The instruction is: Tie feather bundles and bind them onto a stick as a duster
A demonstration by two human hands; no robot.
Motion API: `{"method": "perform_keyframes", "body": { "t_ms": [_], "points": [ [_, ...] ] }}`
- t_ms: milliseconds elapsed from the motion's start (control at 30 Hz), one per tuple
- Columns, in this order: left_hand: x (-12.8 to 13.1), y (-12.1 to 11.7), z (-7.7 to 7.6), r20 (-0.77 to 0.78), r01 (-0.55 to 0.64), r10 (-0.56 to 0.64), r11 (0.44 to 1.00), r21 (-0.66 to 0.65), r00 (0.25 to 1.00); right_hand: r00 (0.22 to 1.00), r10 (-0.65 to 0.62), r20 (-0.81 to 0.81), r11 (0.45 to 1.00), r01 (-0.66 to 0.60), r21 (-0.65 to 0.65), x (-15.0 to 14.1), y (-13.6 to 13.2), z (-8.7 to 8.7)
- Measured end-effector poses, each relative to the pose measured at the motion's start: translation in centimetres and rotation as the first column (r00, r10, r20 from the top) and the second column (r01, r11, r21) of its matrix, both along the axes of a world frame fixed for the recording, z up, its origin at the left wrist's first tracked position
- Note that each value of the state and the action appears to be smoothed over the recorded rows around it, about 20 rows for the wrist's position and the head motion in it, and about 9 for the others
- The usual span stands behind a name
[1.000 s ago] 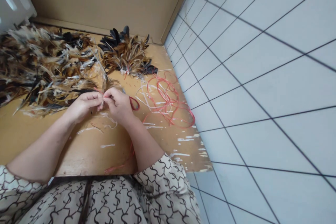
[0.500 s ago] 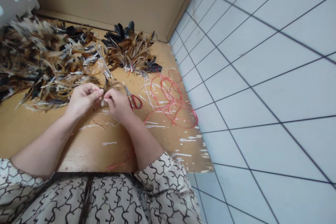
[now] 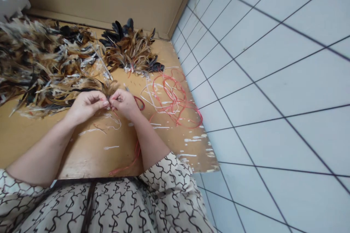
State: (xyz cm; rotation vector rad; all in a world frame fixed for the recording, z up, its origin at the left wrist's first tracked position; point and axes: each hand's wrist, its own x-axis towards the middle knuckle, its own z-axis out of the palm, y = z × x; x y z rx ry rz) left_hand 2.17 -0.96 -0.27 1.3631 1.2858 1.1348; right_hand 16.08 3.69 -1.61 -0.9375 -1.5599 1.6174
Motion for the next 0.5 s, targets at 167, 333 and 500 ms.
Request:
{"method": "perform_keyframes", "body": {
  "t_ms": [167, 333, 500],
  "points": [
    [0.0, -0.2, 0.2, -0.169, 0.046, -0.033, 0.997, 0.069, 0.985, 0.999, 0.033, 0.041, 0.999, -0.032, -0.02, 0.5, 0.2, 0.2],
    [0.0, 0.0, -0.2, -0.137, 0.028, -0.025, 0.999, 0.019, 0.99, 0.972, 0.02, 0.236, 0.986, -0.058, 0.154, 0.7, 0.1, 0.2],
    [0.0, 0.4, -0.8, -0.024, -0.039, 0.038, 0.997, -0.073, 0.999, 0.894, -0.086, 0.439, 0.918, -0.101, 0.384, 0.3, -0.3, 0.1]
  ]
}}
